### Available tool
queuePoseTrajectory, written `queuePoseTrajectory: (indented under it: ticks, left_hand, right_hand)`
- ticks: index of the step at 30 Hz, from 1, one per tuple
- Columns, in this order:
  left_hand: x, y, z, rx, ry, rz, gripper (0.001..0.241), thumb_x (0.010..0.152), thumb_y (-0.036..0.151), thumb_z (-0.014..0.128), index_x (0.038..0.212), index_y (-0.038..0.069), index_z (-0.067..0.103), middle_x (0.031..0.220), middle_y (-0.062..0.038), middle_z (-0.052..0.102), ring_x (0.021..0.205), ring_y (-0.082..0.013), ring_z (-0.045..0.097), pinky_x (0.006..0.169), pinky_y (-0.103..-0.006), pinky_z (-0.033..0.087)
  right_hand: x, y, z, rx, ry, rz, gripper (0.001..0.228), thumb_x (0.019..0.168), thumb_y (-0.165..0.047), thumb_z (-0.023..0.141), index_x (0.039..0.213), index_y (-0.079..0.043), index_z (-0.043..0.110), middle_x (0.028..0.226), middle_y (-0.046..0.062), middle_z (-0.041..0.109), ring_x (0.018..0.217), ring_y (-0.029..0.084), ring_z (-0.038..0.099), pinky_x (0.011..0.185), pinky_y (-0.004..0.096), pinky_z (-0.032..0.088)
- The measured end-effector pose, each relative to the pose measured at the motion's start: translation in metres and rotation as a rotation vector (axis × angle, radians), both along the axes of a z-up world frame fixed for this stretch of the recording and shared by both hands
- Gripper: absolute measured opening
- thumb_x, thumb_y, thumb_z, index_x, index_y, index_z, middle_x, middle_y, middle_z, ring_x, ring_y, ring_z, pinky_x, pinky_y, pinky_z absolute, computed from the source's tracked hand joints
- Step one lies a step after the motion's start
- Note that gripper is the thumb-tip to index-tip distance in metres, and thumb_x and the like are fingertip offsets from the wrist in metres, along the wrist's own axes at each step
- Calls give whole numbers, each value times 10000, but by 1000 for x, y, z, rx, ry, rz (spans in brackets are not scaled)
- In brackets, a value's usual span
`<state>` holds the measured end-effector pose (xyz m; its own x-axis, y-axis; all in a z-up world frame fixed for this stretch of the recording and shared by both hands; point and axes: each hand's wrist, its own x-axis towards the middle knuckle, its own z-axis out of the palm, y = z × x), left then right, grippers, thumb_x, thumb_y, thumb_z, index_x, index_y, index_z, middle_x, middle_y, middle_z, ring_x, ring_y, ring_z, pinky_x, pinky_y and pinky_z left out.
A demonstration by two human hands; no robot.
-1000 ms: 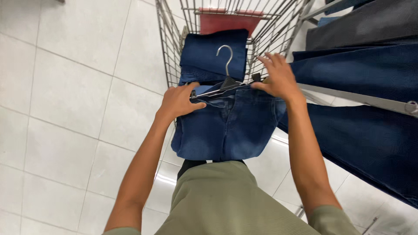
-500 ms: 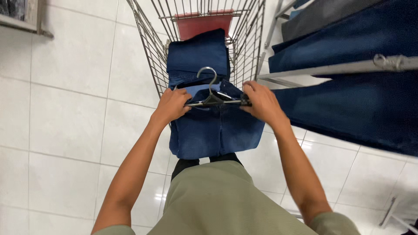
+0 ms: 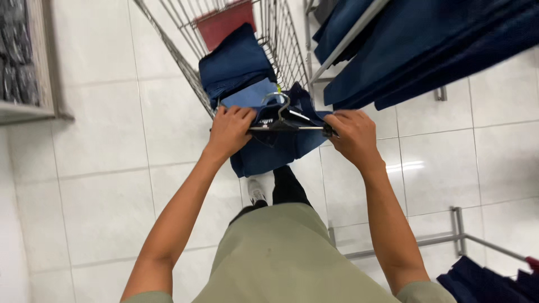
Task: The person picks up a pair of jeans from a shopping cart, attaches it to a hanger with clips, and then hangs the jeans on a clothing rack.
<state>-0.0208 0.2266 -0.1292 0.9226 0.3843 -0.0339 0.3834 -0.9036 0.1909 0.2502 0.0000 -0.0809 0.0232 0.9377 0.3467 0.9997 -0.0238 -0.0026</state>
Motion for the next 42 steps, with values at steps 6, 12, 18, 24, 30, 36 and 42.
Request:
queuePoseTrajectory:
  ticks: [6, 12, 18, 24, 30, 36, 42]
  left_hand:
    - [18, -33, 78, 79, -169, -151, 288, 823, 228, 860, 1085, 147, 774, 869, -17, 763, 820, -212, 743, 741, -355, 582]
    - [81, -79, 139, 84, 143, -362, 324, 852, 405, 828, 801, 93, 760, 623, -36, 671, 525, -209, 624, 528, -370, 518]
    - [145, -139, 148, -69, 170, -584, 287, 886, 378, 789, 947, 98, 809, 718, -96, 733, 665, -339, 708, 694, -478, 617]
    - [219, -213, 183, -37, 169, -638, 372, 809, 488, 801, 977, 158, 837, 813, -203, 742, 780, -484, 715, 765, -611, 599]
    - [277, -274, 202, -107, 233, -666, 306, 782, 423, 855, 985, 194, 846, 811, -89, 788, 756, -398, 728, 762, -538, 602]
    - [309, -321, 232, -166, 259, -604, 318, 768, 375, 883, 1014, 177, 847, 852, -88, 802, 768, -386, 733, 784, -518, 594]
    - [362, -314, 213, -308, 278, -543, 356, 767, 295, 905, 1061, 105, 837, 925, -114, 805, 845, -404, 725, 844, -524, 576]
  right_hand:
    - [-28, -69, 72, -9, 161, -236, 395, 712, -192, 942, 998, -215, 671, 717, 23, 719, 730, 260, 720, 700, 357, 545]
    - [-16, -147, 108, -81, 273, -413, 325, 755, -246, 897, 960, -187, 651, 697, 53, 738, 723, 319, 741, 679, 412, 557]
    - [12, -241, 112, -265, 484, -616, 369, 786, -359, 854, 1026, -225, 608, 758, 103, 758, 824, 393, 750, 776, 474, 558]
    - [38, -334, 138, -208, 611, -662, 422, 836, -352, 836, 1133, -212, 572, 884, 133, 776, 909, 414, 751, 827, 516, 563]
    - [85, -444, 101, 198, 1202, -486, 798, 814, -464, 808, 1483, -211, 454, 1239, 71, 750, 1157, 213, 681, 1060, 373, 468]
    - [99, -503, 81, 283, 1267, -291, 1525, 429, -645, 891, 1671, -177, 139, 1726, 128, 187, 1498, 287, 316, 1194, 434, 293]
    - [99, -517, 96, 185, 1100, -371, 1535, 503, -390, 1012, 1674, -181, 43, 1712, 181, -118, 1507, 494, 211, 1143, 581, 350]
